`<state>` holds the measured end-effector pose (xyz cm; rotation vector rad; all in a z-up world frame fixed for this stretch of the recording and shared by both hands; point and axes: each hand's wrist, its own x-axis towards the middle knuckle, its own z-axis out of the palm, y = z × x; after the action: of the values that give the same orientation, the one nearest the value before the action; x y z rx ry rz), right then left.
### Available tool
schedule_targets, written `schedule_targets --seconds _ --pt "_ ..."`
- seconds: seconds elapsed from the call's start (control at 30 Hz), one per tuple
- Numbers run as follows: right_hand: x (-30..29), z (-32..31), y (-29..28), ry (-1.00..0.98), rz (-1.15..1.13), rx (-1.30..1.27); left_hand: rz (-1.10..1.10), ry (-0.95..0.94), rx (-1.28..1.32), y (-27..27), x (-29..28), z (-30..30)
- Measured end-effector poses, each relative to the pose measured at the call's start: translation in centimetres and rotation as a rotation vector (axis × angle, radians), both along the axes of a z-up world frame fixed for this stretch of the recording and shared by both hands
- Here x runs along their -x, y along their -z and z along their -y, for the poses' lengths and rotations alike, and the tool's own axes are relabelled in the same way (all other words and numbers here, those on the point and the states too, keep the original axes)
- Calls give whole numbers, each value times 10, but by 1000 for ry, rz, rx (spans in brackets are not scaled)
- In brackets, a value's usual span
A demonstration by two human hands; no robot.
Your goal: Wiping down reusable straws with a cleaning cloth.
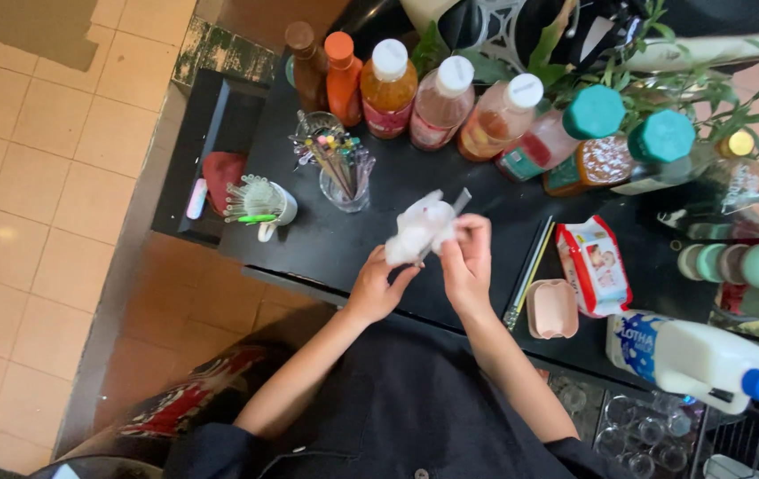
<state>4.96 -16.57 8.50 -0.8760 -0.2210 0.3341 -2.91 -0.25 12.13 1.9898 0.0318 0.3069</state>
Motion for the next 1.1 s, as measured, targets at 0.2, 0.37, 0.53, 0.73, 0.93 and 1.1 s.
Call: schedule_targets --seconds 0.2,0.37,0.53,0.73,0.93,1.1 --pt "-12 -25 -59 -253 375 644 -190 141 62 53 3 -37" --pt "-5 -27 -51 -148 306 700 -192 193 32 72 -4 -49" --pt "2 -20 -63 55 311 768 -21 208 -32 88 -20 -49" --pt "-1 -16 -53 72 498 728 43 65 -201 90 -22 -34" --pt "0 -7 -19 72 618 687 93 37 -289 92 -26 -32" --pt "-3 -4 -8 -20 525 780 139 27 -329 95 -24 -31"
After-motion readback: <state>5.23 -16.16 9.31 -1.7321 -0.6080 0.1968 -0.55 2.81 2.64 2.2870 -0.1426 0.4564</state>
